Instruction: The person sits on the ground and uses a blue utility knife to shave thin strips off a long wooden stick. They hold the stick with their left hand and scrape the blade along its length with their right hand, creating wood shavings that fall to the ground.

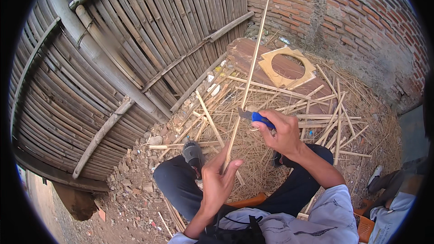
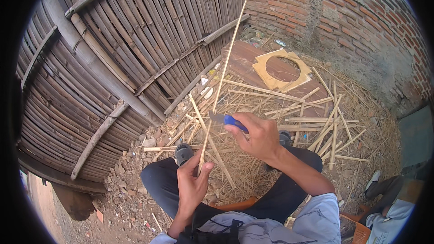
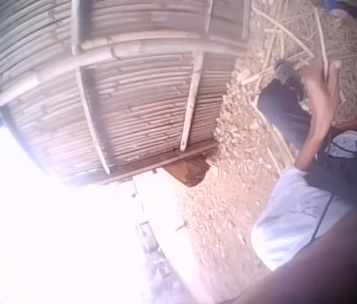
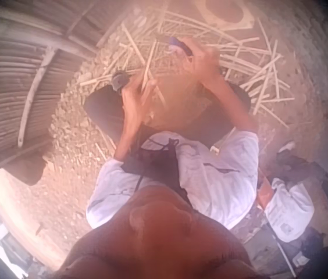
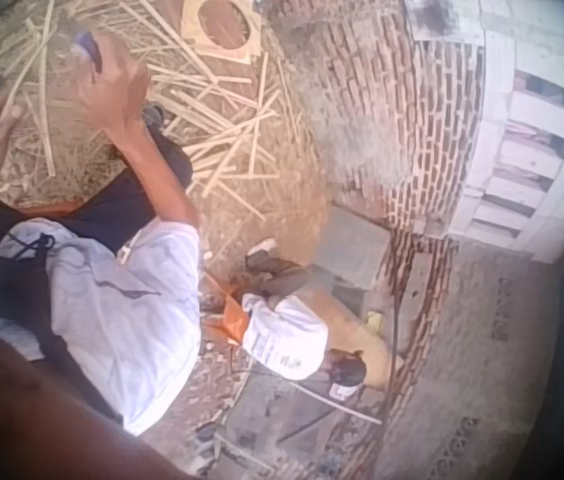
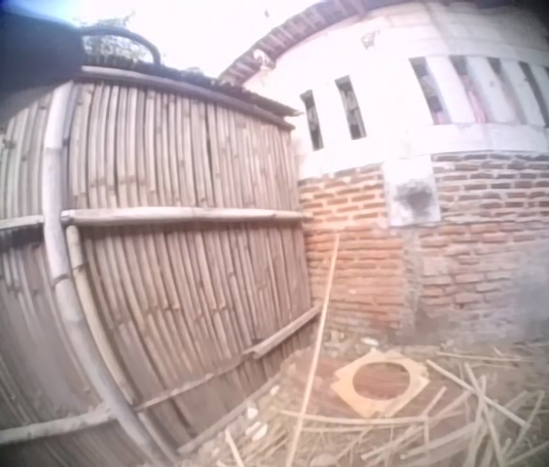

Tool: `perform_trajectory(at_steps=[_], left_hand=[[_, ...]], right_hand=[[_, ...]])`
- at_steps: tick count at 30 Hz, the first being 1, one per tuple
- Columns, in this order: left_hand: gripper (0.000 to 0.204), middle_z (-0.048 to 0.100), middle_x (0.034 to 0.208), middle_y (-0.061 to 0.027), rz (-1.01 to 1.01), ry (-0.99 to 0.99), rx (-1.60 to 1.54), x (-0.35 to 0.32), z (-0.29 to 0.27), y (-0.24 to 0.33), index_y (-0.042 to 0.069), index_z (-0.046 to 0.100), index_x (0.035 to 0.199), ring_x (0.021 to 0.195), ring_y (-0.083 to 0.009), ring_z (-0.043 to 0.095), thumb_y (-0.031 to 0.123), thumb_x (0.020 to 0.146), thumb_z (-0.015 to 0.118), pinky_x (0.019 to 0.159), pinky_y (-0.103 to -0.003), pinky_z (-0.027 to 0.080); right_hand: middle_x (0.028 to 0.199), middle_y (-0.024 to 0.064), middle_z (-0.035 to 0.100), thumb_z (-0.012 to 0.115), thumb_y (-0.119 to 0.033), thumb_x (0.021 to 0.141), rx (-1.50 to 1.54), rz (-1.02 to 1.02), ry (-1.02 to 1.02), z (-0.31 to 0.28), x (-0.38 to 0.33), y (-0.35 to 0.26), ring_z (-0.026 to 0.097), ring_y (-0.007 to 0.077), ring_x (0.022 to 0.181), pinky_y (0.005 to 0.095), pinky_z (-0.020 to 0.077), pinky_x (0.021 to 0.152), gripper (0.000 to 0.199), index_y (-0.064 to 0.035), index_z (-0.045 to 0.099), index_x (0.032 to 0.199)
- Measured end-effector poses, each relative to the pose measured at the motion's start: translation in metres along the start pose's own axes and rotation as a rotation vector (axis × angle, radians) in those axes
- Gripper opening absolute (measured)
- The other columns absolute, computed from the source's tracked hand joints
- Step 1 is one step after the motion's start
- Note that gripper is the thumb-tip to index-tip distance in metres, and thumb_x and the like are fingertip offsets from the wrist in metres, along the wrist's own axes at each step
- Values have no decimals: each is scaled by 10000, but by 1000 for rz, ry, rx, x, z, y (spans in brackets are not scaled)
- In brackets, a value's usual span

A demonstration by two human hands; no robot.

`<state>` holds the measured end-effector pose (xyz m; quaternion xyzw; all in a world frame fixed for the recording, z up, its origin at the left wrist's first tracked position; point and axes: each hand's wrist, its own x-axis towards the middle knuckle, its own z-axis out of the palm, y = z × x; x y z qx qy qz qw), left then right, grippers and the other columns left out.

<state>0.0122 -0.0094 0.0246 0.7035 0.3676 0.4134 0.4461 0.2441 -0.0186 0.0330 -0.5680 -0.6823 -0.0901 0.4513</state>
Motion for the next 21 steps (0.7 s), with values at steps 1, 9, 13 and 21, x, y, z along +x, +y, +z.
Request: perform_trajectory(at_steps=[1,9,13,21], left_hand=[[391,711,864,-140,18,-11,13,1,0,-3,-30,685,1407,768,-110,561,155,1064,716,696,-323,501],[327,676,795,-109,-46,-47,99,3,-18,-13,-32,719,1367,714,-106,567,153,1111,634,667,-324,506],[308,675,782,-117,17,-20,132,-5,-23,-16,-27,736,1343,701,-106,565,139,1099,648,660,-324,506],[309,773,898,-211,-158,-153,175,-29,-44,-22,-31,731,1344,748,-130,672,126,1086,663,733,-308,549]], right_hand=[[965,146,796,823,-272,957,-12,34,3,-5,4,5,785,285,746,372,604,615,295,-19,756,1092],[904,122,789,812,-277,970,-6,7,-2,-5,3,6,766,271,700,364,582,586,284,-18,750,1067],[901,136,790,799,-283,985,-17,-1,59,-5,7,16,759,268,675,362,575,578,291,-11,753,1078],[898,180,790,771,-253,1008,-90,70,155,-21,20,65,773,297,706,374,589,626,288,21,752,1094]])
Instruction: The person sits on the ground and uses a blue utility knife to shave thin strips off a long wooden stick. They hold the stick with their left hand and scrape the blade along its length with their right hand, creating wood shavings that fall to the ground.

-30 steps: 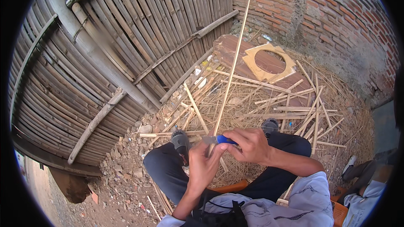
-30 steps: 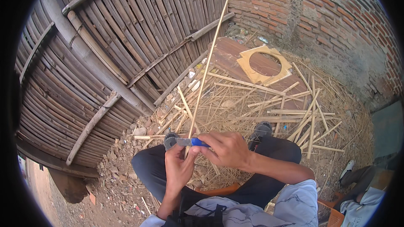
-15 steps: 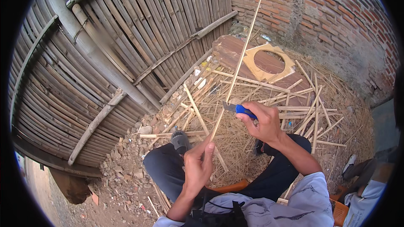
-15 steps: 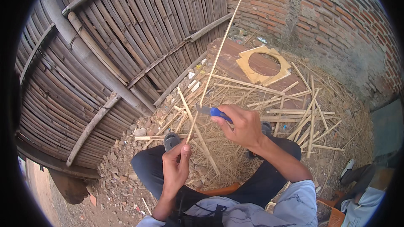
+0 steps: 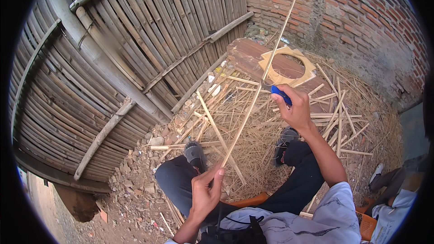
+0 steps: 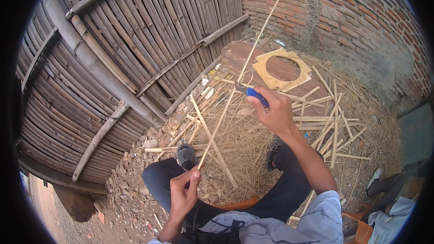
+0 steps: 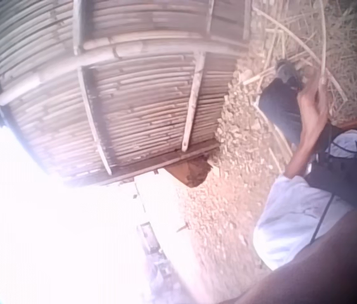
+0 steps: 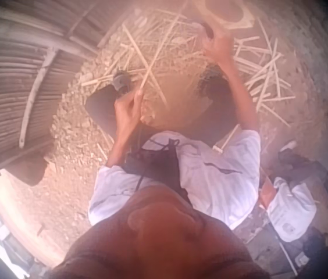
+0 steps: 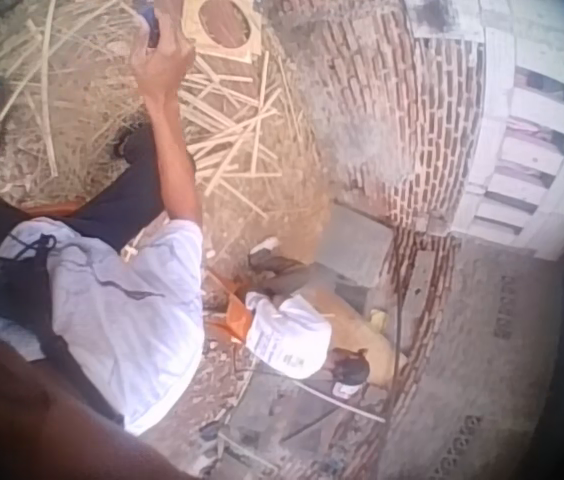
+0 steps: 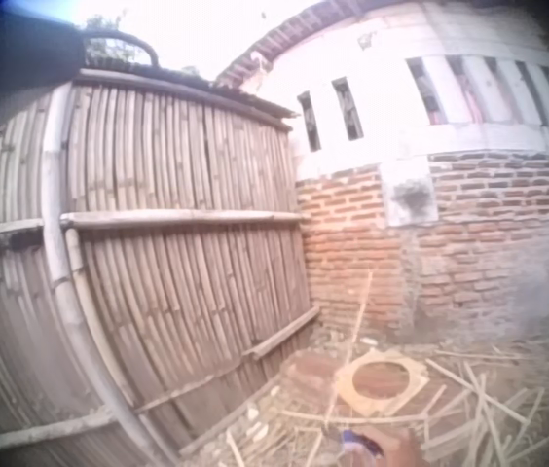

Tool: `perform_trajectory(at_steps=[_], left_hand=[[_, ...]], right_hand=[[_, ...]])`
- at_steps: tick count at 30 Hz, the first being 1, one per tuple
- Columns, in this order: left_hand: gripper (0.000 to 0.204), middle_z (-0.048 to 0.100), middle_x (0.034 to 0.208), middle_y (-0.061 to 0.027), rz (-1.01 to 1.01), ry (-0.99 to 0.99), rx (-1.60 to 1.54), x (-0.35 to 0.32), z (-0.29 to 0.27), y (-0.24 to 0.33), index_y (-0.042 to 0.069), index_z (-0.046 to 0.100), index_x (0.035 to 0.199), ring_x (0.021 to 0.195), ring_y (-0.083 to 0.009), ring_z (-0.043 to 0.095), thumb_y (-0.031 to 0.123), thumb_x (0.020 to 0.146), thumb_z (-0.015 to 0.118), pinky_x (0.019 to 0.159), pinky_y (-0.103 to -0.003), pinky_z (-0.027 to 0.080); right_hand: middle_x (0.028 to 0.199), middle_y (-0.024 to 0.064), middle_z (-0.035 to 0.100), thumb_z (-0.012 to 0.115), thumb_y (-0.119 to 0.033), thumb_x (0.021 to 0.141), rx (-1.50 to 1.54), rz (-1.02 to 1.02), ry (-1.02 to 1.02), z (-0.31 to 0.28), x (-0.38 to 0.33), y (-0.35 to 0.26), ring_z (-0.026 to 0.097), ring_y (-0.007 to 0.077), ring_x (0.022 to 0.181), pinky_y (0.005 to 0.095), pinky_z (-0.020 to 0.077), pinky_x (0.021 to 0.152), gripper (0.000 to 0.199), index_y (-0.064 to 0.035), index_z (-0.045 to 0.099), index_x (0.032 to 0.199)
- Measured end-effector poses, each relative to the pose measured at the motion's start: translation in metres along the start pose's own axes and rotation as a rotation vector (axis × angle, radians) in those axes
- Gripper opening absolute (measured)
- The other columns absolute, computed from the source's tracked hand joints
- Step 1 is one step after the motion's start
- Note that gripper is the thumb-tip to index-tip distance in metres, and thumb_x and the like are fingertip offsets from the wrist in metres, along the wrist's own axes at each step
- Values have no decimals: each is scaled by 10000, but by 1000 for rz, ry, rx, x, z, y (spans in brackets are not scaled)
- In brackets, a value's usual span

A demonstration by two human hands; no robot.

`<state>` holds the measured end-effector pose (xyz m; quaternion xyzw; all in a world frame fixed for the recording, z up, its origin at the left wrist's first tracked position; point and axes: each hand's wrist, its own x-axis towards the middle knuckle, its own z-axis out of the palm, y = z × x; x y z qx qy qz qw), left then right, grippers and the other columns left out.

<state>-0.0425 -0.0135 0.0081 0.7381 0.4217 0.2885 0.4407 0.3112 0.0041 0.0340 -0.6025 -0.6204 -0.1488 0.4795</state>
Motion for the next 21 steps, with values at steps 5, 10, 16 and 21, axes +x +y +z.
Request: perform_trajectory(at_steps=[5,10,16,21], left_hand=[[299,747,833,-181,33,-1,-32,-24,-19,-17,-29,744,1324,711,-123,633,127,1078,677,693,-311,532],[288,773,866,-171,-142,-86,4,-47,-61,-42,-26,764,1286,716,-120,627,151,1066,705,683,-302,520],[429,522,618,49,-202,-164,-63,-69,-111,-72,2,808,1245,547,-30,421,373,1119,632,491,-252,278],[486,478,584,25,-338,-202,-273,-77,-130,-82,-68,768,1173,498,-54,408,316,1190,471,473,-252,340]], right_hand=[[773,137,727,720,-310,1053,-41,133,68,-18,25,33,667,229,607,350,489,581,315,-6,764,1119],[707,108,672,699,-348,1070,-114,233,191,-26,34,78,592,179,583,356,443,575,352,-7,771,1122],[808,123,733,665,-401,1078,-139,386,311,-46,29,149,629,206,681,372,508,701,426,2,777,1157],[887,173,769,699,-440,1032,-256,644,-122,-40,24,135,705,312,784,427,540,770,457,-26,798,1200]])
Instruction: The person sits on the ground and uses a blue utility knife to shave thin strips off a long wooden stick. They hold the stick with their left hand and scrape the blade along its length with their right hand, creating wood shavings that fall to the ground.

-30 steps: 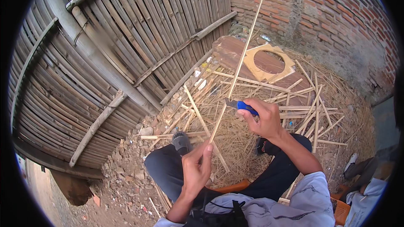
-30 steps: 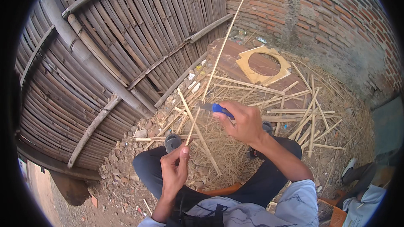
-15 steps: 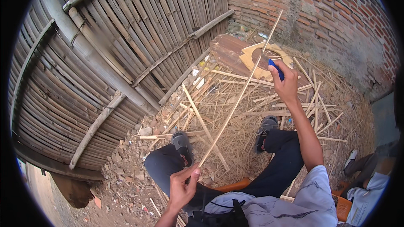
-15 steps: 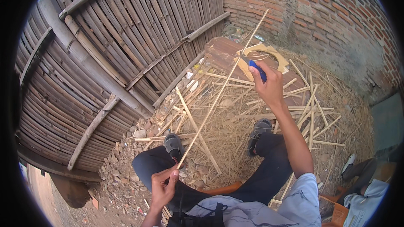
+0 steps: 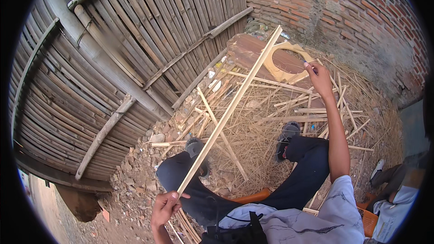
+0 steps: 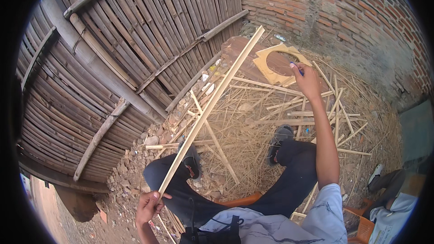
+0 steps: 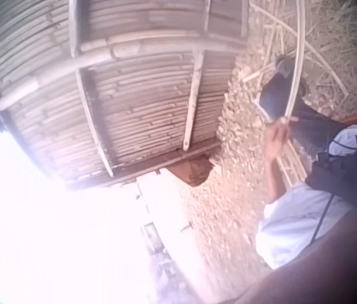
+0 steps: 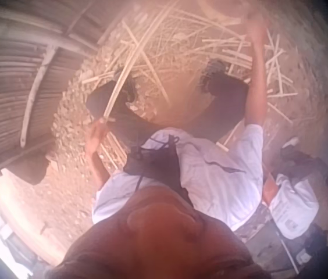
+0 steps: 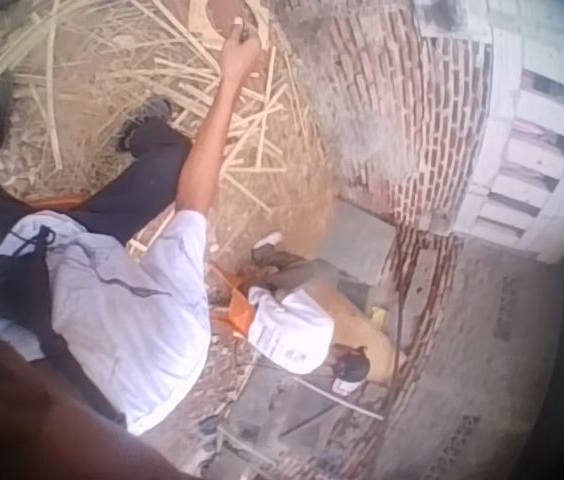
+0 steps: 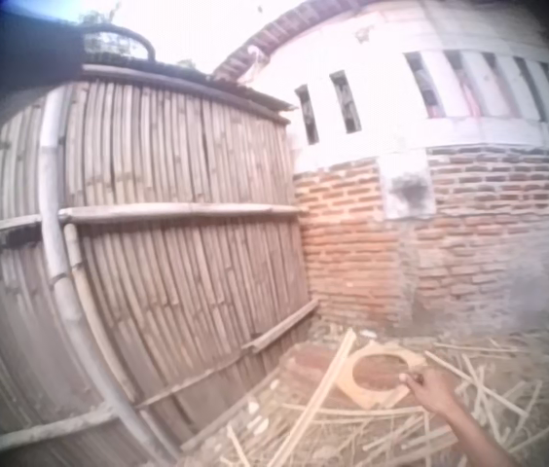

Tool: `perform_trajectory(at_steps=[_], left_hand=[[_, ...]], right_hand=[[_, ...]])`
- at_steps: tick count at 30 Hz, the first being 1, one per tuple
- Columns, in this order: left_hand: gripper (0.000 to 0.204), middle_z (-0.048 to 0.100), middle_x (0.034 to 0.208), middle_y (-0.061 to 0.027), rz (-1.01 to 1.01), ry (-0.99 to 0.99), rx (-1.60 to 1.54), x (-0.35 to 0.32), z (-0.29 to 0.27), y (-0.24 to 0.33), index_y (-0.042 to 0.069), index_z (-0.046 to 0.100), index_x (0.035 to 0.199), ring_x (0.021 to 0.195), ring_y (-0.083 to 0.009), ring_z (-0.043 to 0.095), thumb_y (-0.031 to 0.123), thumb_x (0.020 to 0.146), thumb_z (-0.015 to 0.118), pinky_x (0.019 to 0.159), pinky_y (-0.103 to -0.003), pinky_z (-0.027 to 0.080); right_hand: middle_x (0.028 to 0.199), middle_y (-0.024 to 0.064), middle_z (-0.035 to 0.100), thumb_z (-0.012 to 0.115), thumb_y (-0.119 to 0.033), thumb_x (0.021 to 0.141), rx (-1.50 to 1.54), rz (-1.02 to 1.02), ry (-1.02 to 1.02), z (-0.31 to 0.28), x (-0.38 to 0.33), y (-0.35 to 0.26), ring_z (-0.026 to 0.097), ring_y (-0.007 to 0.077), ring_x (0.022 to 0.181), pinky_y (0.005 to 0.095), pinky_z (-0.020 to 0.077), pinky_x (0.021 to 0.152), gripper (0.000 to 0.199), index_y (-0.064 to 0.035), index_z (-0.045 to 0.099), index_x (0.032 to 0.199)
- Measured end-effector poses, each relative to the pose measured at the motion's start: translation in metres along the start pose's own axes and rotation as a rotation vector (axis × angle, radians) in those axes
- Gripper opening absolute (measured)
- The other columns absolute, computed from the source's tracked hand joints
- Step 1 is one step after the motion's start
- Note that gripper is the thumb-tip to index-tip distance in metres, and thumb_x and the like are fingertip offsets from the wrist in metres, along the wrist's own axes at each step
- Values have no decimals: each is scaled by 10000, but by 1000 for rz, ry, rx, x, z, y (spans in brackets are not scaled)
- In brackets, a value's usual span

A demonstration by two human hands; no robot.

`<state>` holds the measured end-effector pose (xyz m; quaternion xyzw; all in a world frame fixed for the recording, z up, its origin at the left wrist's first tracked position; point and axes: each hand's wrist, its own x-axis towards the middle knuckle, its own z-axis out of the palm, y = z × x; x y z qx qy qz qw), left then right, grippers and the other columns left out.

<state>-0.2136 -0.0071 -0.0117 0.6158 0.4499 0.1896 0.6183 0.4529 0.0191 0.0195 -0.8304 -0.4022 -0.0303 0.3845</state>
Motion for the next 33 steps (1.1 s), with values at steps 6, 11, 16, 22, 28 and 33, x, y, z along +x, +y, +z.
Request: perform_trajectory(at_steps=[6,11,16,22,28,33], left_hand=[[482,471,587,26,46,0,4,19,13,8,-64,757,1114,503,-44,410,320,1188,475,466,-245,332],[536,499,574,-2,93,-8,17,29,14,2,-62,743,1073,449,-55,412,387,1181,473,426,-245,329],[524,492,567,-5,63,-30,-39,38,18,2,-65,734,1060,436,-59,384,374,1180,476,419,-248,306],[494,484,590,7,10,-111,-162,46,32,7,-64,729,1075,475,-56,384,340,1189,469,441,-242,307],[515,471,577,8,22,-223,-161,63,54,21,-66,718,1085,447,-53,375,356,1193,443,418,-234,288],[443,583,681,-22,-3,-317,-99,79,63,31,-20,736,1183,537,-56,483,325,1198,458,489,-237,407]], right_hand=[[1071,237,795,803,-496,905,-411,-313,-804,42,-34,34,767,374,1018,464,582,888,528,-26,810,1146],[828,143,788,761,-584,933,-549,-174,-1208,52,-56,-17,767,346,837,462,587,809,553,-35,832,945],[768,115,751,780,-595,916,-414,-287,-855,43,-59,-21,738,334,762,508,548,757,594,-9,768,817],[699,41,666,722,-492,1023,354,-151,-380,26,-66,-74,588,122,601,338,456,582,468,-30,777,1063],[789,-44,666,697,-389,1068,993,-26,-530,15,-103,-124,382,10,553,218,273,518,439,-38,736,1329],[724,-132,483,755,-343,1041,971,-16,-464,21,-117,-128,372,3,563,231,243,521,377,-54,765,1283]])
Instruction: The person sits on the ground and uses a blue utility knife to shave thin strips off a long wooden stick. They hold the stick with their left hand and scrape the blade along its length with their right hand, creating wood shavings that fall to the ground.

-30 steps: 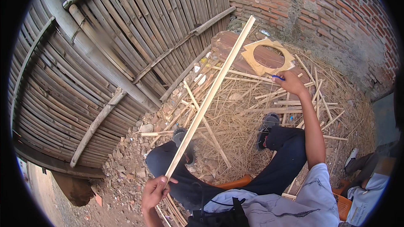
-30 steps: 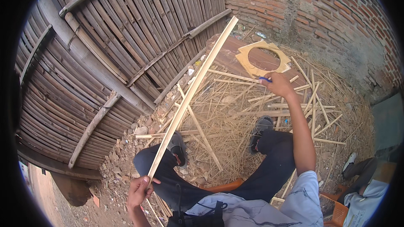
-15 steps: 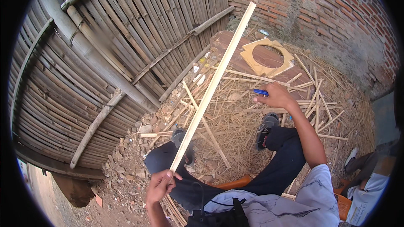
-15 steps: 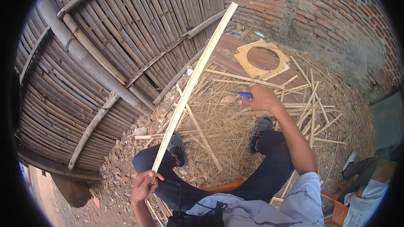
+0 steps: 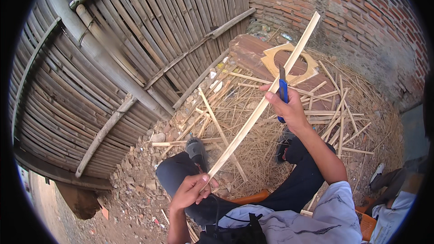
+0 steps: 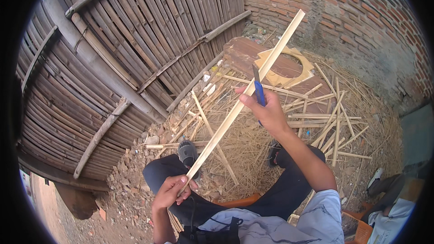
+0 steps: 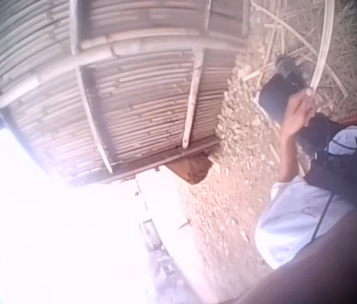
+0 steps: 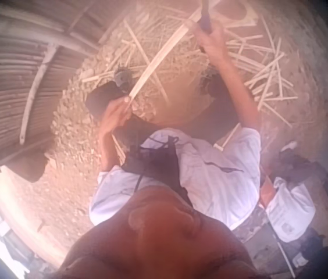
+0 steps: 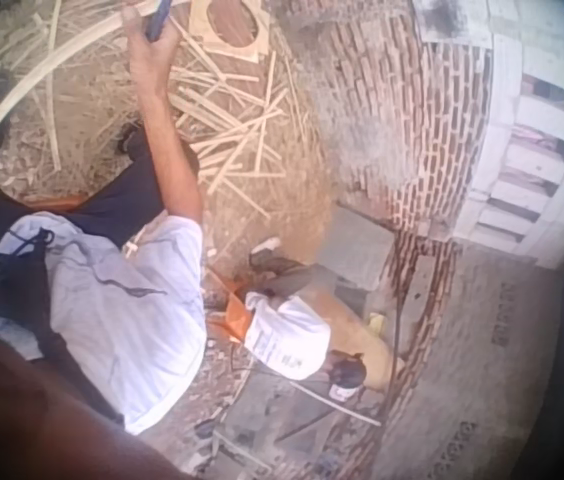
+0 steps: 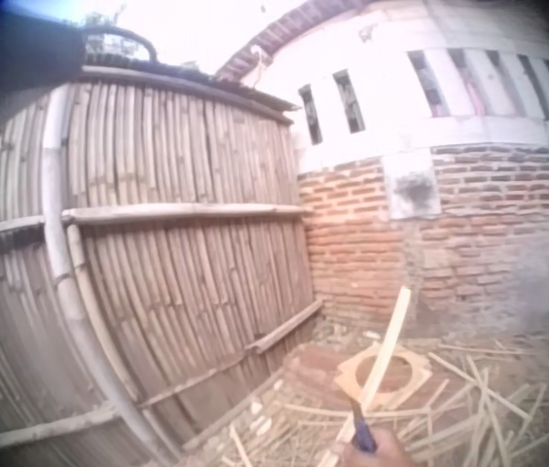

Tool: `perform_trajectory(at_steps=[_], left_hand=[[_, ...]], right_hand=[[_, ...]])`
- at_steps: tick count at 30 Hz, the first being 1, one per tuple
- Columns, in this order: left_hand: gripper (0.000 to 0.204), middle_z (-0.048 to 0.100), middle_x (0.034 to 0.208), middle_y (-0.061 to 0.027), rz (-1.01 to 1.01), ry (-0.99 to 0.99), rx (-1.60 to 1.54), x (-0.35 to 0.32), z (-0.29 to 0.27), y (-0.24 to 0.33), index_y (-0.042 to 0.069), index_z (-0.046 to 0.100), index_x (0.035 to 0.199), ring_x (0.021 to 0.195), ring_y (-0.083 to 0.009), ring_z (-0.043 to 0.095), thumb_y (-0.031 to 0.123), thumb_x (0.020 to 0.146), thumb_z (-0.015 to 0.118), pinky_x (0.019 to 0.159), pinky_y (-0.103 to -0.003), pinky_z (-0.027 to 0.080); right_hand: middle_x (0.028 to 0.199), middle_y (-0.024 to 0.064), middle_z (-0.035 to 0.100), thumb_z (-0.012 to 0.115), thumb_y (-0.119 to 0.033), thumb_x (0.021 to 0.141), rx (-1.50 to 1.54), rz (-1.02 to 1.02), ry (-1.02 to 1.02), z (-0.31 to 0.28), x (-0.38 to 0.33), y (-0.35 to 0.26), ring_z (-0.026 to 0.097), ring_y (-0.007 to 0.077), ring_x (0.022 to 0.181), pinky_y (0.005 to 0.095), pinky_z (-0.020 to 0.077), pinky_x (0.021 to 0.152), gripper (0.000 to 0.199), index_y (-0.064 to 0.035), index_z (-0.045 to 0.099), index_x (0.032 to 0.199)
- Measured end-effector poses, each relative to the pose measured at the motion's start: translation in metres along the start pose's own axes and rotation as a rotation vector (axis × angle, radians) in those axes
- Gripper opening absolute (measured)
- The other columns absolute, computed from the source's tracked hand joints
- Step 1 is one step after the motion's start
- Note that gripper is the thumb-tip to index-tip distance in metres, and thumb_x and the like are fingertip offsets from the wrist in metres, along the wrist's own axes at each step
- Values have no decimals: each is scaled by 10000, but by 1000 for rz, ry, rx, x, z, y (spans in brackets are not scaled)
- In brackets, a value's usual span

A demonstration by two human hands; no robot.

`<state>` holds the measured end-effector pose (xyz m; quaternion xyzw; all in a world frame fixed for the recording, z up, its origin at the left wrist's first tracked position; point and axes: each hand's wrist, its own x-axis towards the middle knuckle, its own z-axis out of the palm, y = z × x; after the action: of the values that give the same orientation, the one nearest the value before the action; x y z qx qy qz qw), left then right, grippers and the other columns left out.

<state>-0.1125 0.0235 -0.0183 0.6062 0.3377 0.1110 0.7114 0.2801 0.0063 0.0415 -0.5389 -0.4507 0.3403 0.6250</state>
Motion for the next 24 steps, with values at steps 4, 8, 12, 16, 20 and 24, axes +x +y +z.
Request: perform_trajectory(at_steps=[4,8,12,16,20,24], left_hand=[[422,703,843,-63,154,121,95,17,16,2,-19,719,1231,634,-77,594,321,1191,473,562,-268,509],[401,710,857,-64,323,233,232,35,33,21,-44,696,1249,622,-95,606,281,1189,469,628,-262,544],[304,625,736,1,234,202,328,40,35,39,-11,740,1158,603,-52,526,239,1156,568,577,-250,442],[299,530,661,50,318,307,319,47,40,38,16,753,1038,592,-26,438,252,1144,604,533,-242,329],[277,541,646,56,342,359,284,53,50,51,14,724,963,580,-25,453,239,1113,664,523,-244,343],[215,579,633,13,371,441,327,56,68,68,6,722,962,578,-46,497,199,1052,749,527,-274,390]], right_hand=[[660,-130,460,795,-304,1017,82,85,54,-6,0,9,361,-1,541,239,252,495,367,-23,764,1251],[659,-115,471,796,-294,1019,106,87,95,-9,-2,8,364,-4,541,241,254,486,324,-16,762,1183],[706,-80,559,769,-296,1040,78,37,135,-8,-2,0,423,18,556,233,300,516,280,-24,745,1104],[794,-3,674,719,-297,1069,-59,-214,125,-2,-6,-3,560,95,605,246,409,576,294,-5,720,1108],[867,87,742,714,-318,1062,-446,-482,44,7,-27,7,710,205,675,309,534,613,325,2,708,1120],[915,115,771,772,-344,1003,-731,-694,-100,31,-50,12,776,270,731,367,600,613,335,-31,717,1110]])
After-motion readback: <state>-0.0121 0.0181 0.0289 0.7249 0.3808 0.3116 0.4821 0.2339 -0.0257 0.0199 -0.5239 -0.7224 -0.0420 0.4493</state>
